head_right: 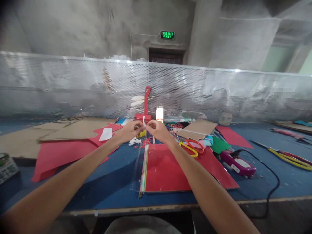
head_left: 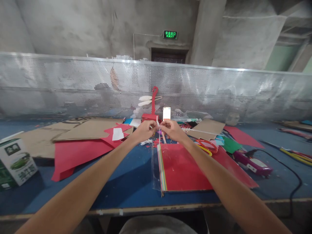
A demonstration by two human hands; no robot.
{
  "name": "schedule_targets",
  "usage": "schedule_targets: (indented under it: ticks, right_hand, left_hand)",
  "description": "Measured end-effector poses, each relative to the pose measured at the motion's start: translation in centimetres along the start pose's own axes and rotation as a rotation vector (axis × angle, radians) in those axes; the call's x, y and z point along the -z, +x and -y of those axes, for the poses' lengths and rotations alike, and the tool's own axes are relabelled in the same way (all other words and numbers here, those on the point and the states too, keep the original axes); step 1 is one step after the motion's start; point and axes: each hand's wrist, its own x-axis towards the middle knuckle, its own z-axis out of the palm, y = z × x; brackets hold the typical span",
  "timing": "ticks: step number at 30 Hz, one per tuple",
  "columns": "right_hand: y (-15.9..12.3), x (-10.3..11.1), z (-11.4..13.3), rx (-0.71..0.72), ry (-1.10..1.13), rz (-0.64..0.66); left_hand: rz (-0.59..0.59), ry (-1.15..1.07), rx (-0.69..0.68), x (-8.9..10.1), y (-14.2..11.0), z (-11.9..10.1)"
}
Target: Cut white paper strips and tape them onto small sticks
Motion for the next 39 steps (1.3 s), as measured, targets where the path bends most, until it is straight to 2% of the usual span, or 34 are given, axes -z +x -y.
schedule_targets:
  ticks: [5, 11, 20, 26, 34, 39]
  right_hand:
    - [-0.2, 0.1, 0.7, 0.028, -0.04, -0.019]
    - [-0.1, 0.1, 0.4, 0.031, -0.089, -0.017]
    - [-0.3, -0.3, 0.4, -0.005, -0.03, 0.103]
    - [-0.3, -0.5, 0.3, -0.029, -0.003, 0.137]
    - [0.0, -0.5, -0.4, -0.013, 0.005, 0.131]
    - [0.0, -0.5, -0.3, 0.053, -0.084, 0.053]
  left_hand:
    - [0.03, 0.016, 0.023, 0.2, -0.2, -0.2]
    - [0.011, 0.091, 0.047, 0.1, -0.2, 0.0]
    - [0.032, 0.049, 0.048, 0.4, -0.2, -0.6]
    - [0.031, 0.004, 0.023, 0.3, -0.2, -0.4]
    - [-0.015, 0.035, -0.021, 0.2, -0.2, 0.0]
    - [-0.044, 0.114, 0.02, -0.1, -0.2, -0.3]
